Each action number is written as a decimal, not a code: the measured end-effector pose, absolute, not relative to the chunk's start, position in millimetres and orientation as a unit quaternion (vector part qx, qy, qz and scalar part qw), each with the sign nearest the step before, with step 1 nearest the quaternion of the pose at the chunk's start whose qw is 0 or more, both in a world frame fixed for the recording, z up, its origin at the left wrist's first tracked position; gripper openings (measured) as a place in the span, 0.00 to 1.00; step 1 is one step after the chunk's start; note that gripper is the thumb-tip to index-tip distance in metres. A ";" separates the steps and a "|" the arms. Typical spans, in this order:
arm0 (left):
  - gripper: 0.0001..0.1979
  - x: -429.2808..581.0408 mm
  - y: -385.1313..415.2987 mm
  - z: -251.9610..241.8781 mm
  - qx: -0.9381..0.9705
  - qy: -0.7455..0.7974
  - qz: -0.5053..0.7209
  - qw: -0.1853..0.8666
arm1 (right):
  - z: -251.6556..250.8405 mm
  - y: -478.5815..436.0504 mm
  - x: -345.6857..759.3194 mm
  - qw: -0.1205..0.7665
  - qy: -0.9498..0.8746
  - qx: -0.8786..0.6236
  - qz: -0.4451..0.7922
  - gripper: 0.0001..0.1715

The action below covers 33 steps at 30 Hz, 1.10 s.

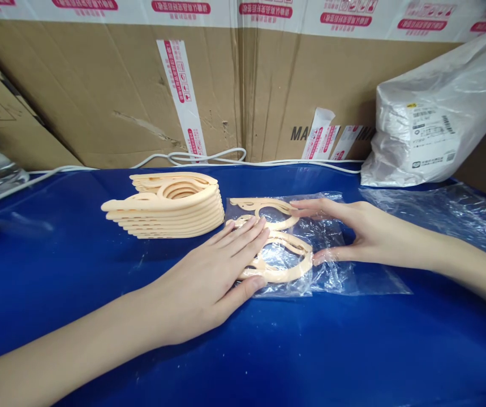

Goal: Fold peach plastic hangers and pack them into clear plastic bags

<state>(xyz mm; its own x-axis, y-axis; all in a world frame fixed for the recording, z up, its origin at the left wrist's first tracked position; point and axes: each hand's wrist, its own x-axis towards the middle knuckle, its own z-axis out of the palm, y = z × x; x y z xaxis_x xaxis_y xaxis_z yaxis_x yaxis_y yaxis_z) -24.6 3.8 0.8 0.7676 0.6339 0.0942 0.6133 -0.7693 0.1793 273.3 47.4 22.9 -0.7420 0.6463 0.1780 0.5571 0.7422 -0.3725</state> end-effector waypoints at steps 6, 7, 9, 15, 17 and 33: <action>0.31 -26.0 3.5 0.7 0.938 0.326 0.091 0.076 | 23.5 52.7 279.0 0.142 -0.917 -0.335 0.165 0.42; 0.30 -26.5 3.5 0.2 0.937 0.327 0.094 0.076 | 22.9 53.5 279.6 0.143 -0.916 -0.335 0.166 0.42; 0.30 -27.4 3.7 -1.9 0.936 0.327 0.099 0.078 | 21.8 54.2 279.8 0.143 -0.917 -0.335 0.164 0.43; 0.30 -28.8 3.7 -11.6 0.928 0.338 0.147 0.051 | 23.2 52.6 277.9 0.137 -0.914 -0.344 0.163 0.41; 0.31 -29.0 3.2 -12.8 0.928 0.342 0.144 0.047 | 24.0 52.6 277.6 0.132 -0.914 -0.347 0.164 0.41; 0.34 -27.0 0.7 -2.7 0.937 0.310 0.157 -0.028 | 26.3 51.7 279.3 0.141 -0.903 -0.366 0.178 0.41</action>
<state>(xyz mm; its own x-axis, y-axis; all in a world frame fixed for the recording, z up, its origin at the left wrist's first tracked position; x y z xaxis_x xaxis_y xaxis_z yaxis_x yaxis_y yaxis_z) -27.0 0.7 -2.7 0.7580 0.5732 0.3112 0.5905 -0.8057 0.0456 279.3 51.7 26.3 -0.6926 0.7105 0.1244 0.6103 0.6692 -0.4240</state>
